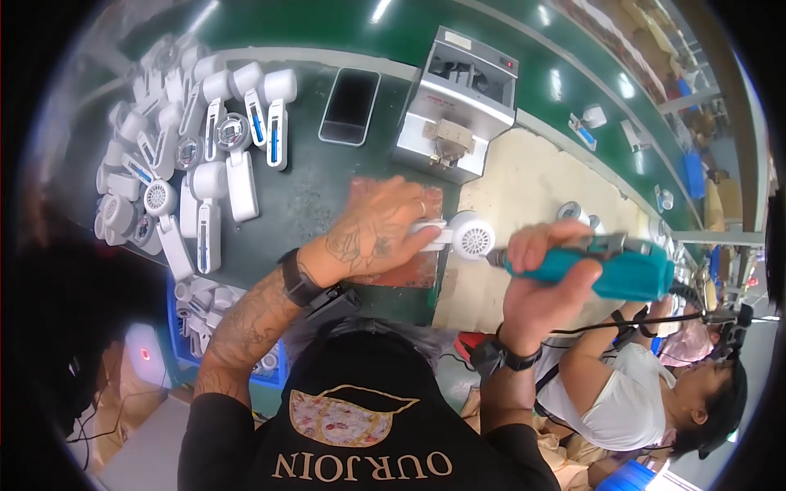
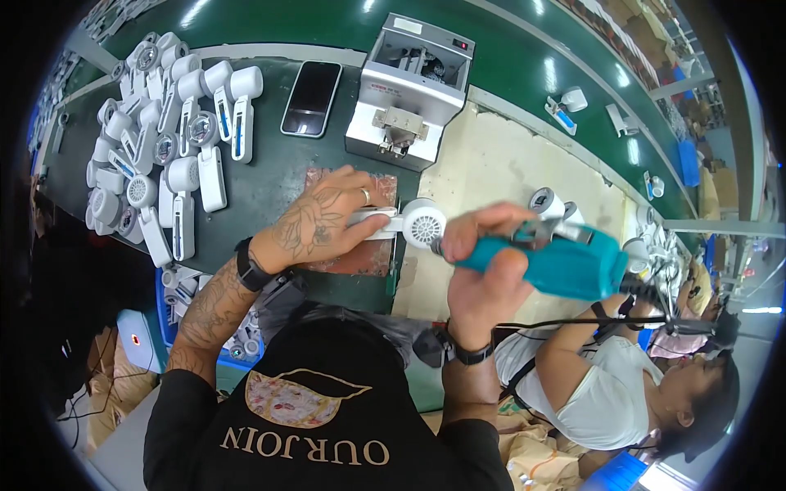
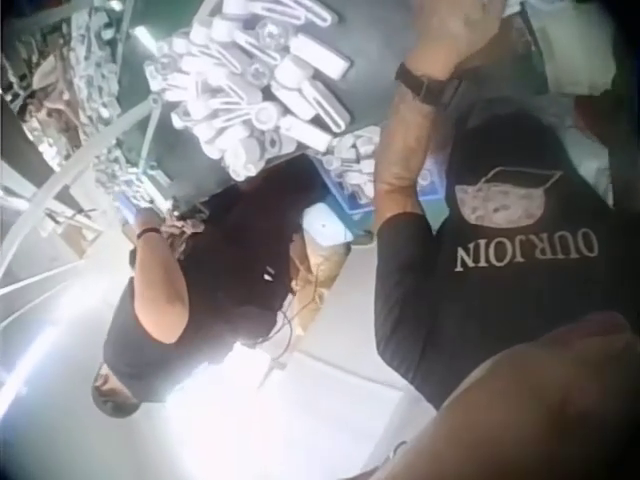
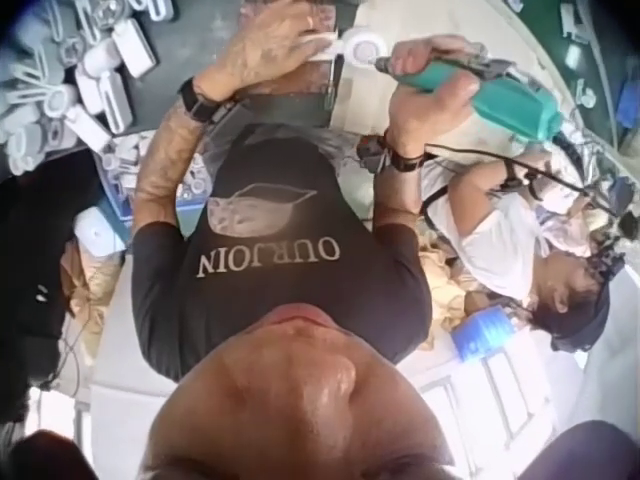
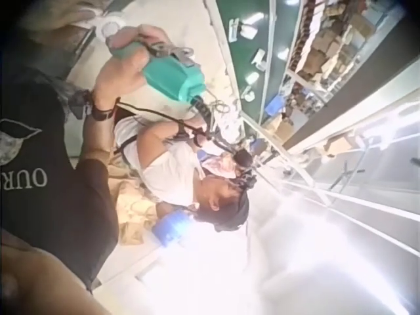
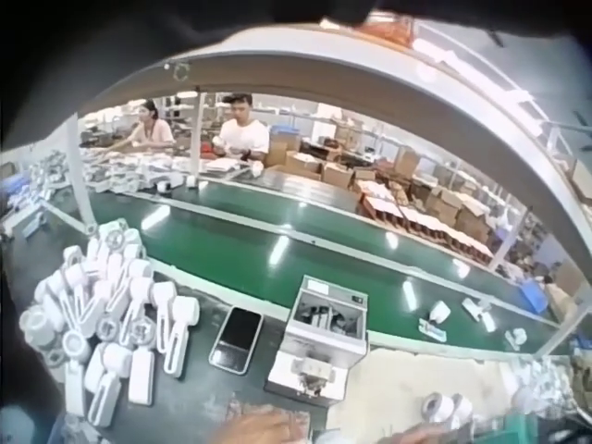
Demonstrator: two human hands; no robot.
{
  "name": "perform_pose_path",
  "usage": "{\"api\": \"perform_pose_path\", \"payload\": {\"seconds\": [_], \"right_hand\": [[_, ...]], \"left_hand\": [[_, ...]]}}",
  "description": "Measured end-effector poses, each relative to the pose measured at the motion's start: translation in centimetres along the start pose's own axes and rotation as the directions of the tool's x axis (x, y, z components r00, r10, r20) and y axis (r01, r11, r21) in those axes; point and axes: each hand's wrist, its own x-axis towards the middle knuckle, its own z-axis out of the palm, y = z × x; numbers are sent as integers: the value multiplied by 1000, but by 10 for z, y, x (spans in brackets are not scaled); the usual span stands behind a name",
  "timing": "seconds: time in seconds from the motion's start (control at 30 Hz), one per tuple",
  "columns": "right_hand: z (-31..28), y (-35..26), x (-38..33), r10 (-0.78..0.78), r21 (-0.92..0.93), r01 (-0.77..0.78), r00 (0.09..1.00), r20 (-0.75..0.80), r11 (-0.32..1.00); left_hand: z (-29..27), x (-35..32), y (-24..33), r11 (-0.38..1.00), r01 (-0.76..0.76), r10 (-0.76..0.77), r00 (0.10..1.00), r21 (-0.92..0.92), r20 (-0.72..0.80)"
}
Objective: The person picks up a fan and a battery cover, fits the cover onto the handle, and secures it with a power screwdriver. They then place the assembled fan on the table and repeat the process with another unit.
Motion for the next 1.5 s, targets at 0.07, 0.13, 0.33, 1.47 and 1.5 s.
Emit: {"api": "perform_pose_path", "payload": {"seconds": [0.07, 0.13, 0.33, 1.47, 1.5], "right_hand": [[16, 12, 26, -86, -24, 87, 995, 60, 996], [24, 31, 50, -111, 25, 108, 986, 127, 994], [58, 64, 95, -110, -166, 125, 989, 99, 978], [32, 71, 37, 27, -91, -11, 984, 174, 996], [31, 71, 37, 36, -92, -21, 987, 155, 996]], "left_hand": [[-3, 6, 3, 999, 2, -2, 1000, 42, 7], [-1, 6, -1, 996, 7, -8, 1000, 90, 16], [6, -3, -10, 998, -61, 64, 993, 34, -96], [8, -2, -10, 994, -26, 36, 995, 110, -91], [8, -2, -9, 994, -25, 36, 995, 111, -96]]}}
